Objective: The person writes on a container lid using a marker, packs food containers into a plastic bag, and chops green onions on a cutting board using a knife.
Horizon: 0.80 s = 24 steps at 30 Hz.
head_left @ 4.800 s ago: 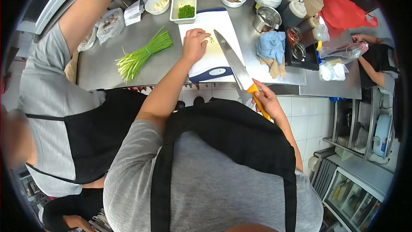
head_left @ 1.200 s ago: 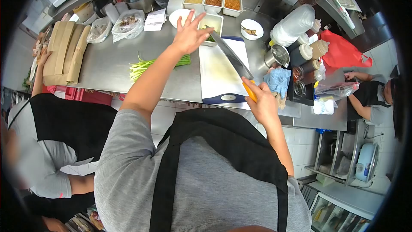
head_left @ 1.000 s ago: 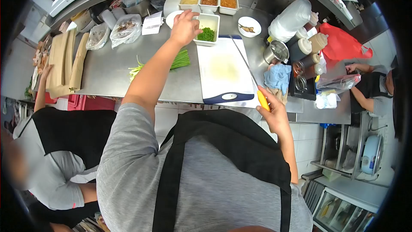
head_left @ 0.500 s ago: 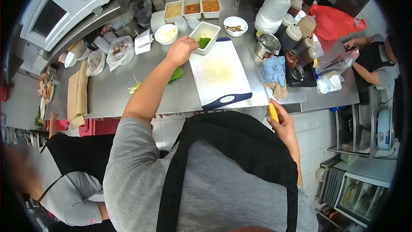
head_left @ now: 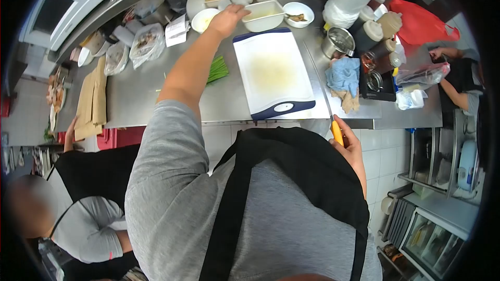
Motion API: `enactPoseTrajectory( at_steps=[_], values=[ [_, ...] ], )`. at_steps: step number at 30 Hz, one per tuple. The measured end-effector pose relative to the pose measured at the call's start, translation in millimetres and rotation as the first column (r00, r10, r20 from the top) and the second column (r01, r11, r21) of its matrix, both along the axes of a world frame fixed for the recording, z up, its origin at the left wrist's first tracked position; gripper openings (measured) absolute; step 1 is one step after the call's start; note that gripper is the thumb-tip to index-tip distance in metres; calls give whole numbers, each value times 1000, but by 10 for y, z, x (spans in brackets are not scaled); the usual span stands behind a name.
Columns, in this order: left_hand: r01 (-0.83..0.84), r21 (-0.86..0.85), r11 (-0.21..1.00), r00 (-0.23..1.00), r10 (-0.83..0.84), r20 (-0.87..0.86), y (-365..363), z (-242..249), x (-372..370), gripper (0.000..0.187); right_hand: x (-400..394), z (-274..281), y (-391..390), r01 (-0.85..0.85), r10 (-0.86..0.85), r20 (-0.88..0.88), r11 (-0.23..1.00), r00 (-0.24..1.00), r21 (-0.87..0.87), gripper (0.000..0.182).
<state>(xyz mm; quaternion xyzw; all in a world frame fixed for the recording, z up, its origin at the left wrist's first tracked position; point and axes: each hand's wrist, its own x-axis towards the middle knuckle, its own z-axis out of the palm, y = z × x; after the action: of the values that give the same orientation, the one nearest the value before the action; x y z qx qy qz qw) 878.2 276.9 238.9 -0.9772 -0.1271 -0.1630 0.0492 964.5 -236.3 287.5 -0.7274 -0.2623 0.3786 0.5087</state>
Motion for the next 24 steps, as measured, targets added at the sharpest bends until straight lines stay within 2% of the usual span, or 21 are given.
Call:
enactPoseTrajectory(
  at_steps=[3,4,6,8,11,14,17,20,21,23,24],
  values=[
    [-52,-207,977,998,56,16,-399,439,-448,63,25,-56,68,-27,26,16,1000,1000,12,62],
    [-73,-353,933,997,71,-21,-407,458,-707,79,63,-114,73,-56,55,28,998,998,24,62],
    [-291,-469,834,929,128,-348,-357,383,-1221,88,139,-210,92,-107,106,82,994,991,-1,62],
    [-457,-337,823,820,244,-517,-618,344,-1637,92,171,-250,162,-161,158,141,987,977,9,63],
    [-524,-235,819,824,417,-383,-1052,332,-1730,84,197,-320,269,-214,210,137,977,968,15,62],
    [-600,-290,746,782,470,-409,-1098,129,-1568,74,175,-275,355,-248,248,107,969,963,-14,62],
    [-551,-396,735,834,464,-299,-790,-148,-1673,68,169,-235,390,-271,271,80,963,959,-5,62],
    [-362,-794,489,908,379,-180,-574,-92,-1905,58,174,-214,392,-273,276,104,961,955,-46,62],
    [-332,-882,335,909,362,-205,-603,4,-1914,56,174,-215,385,-276,279,102,960,955,-44,62],
    [-252,-968,-3,920,310,-240,-707,381,-1868,53,186,-230,354,-274,277,101,961,956,-41,62],
    [-271,-962,-19,915,307,-263,-730,499,-1819,52,186,-237,331,-267,269,96,963,958,-33,62]
  ],
)
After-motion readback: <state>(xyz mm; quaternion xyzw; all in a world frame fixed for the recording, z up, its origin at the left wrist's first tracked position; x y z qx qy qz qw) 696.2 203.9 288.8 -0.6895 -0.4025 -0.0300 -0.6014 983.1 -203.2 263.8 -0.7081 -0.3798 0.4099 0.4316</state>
